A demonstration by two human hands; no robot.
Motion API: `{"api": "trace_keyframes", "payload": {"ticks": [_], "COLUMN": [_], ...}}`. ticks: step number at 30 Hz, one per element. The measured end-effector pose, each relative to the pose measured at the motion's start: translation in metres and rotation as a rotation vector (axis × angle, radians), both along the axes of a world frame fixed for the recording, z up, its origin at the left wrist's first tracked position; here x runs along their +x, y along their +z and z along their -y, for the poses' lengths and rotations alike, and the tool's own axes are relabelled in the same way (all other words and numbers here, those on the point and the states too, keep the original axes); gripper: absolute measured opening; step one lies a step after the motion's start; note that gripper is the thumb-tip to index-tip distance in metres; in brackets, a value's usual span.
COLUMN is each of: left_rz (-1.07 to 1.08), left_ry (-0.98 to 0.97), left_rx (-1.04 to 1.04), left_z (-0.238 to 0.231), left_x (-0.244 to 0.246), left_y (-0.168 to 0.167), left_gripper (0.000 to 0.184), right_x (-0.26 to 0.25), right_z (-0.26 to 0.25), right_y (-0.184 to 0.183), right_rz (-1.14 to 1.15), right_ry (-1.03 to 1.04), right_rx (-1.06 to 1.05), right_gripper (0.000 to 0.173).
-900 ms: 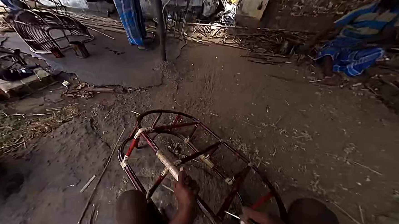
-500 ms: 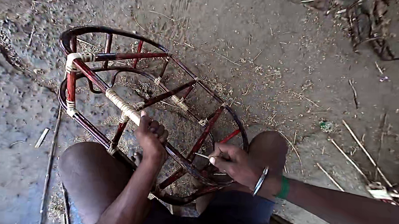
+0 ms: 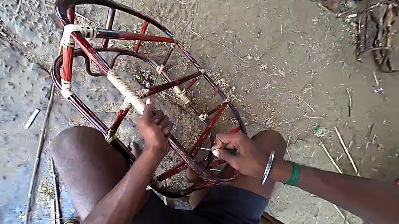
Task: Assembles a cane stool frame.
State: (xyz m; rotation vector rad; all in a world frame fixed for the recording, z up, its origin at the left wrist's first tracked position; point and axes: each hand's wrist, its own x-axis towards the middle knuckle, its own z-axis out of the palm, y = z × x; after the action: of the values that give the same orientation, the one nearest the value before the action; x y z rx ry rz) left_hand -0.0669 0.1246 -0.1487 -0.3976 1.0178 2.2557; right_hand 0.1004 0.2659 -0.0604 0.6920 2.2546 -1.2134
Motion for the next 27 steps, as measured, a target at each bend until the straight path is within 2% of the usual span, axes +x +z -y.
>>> {"api": "trace_keyframes", "payload": {"ticks": [2, 3, 4, 6, 7, 8, 9, 10, 12, 13, 16, 19, 21, 23, 25, 27], "left_rz": [-0.01, -0.011, 0.008, 0.103, 0.156, 0.163, 0.129, 0.089, 0.094, 0.122, 0.258, 0.503, 0.621, 0.602, 0.572, 0.575], "left_ry": [-0.002, -0.014, -0.037, -0.104, -0.169, -0.313, -0.521, -0.738, -1.082, -1.168, -1.208, -1.057, -0.971, -0.983, -1.017, -1.021], "left_rx": [0.278, 0.403, 0.441, 0.238, 0.071, -0.103, -0.257, -0.335, -0.267, -0.204, -0.089, 0.237, 0.356, 0.347, 0.242, 0.164], "left_z": [0.005, 0.008, 0.011, 0.009, 0.002, -0.006, -0.018, -0.034, -0.068, -0.087, -0.129, -0.141, -0.143, -0.145, -0.151, -0.152], "left_x": [-0.002, -0.002, 0.0, 0.009, 0.012, 0.015, 0.017, 0.019, 0.023, 0.027, 0.042, 0.055, 0.064, 0.066, 0.064, 0.066], "left_y": [-0.013, -0.023, -0.034, -0.053, -0.06, -0.065, -0.064, -0.061, -0.06, -0.064, -0.082, -0.111, -0.114, -0.114, -0.112, -0.111], "left_gripper": [0.051, 0.06, 0.071, 0.081, 0.074, 0.059, 0.041, 0.039, 0.054, 0.056, 0.043, 0.028, 0.026, 0.023, 0.023, 0.025], "right_x": [0.007, 0.014, 0.021, 0.033, 0.035, 0.036, 0.036, 0.036, 0.035, 0.037, 0.041, 0.028, 0.016, 0.008, -0.001, -0.006], "right_z": [-0.002, -0.002, -0.001, 0.005, 0.007, 0.008, 0.009, 0.009, 0.01, 0.011, 0.012, 0.0, -0.006, -0.008, -0.008, -0.006], "right_y": [-0.008, -0.013, -0.019, -0.029, -0.031, -0.032, -0.031, -0.031, -0.03, -0.031, -0.031, -0.015, -0.006, 0.003, 0.011, 0.017], "right_rz": [-0.066, -0.092, -0.124, -0.205, -0.23, -0.246, -0.253, -0.253, -0.25, -0.258, -0.258, -0.086, -0.009, 0.004, -0.041, -0.032], "right_ry": [-0.053, -0.1, -0.149, -0.24, -0.259, -0.265, -0.261, -0.252, -0.219, -0.213, -0.211, -0.214, -0.192, -0.077, 0.086, 0.153], "right_rx": [-0.059, -0.119, -0.174, -0.224, -0.224, -0.216, -0.204, -0.182, -0.116, -0.096, -0.093, -0.205, -0.218, -0.105, 0.092, 0.159], "right_gripper": [0.007, 0.006, 0.005, 0.005, 0.005, 0.005, 0.005, 0.005, 0.006, 0.007, 0.009, 0.007, 0.006, 0.005, 0.007, 0.007]}}
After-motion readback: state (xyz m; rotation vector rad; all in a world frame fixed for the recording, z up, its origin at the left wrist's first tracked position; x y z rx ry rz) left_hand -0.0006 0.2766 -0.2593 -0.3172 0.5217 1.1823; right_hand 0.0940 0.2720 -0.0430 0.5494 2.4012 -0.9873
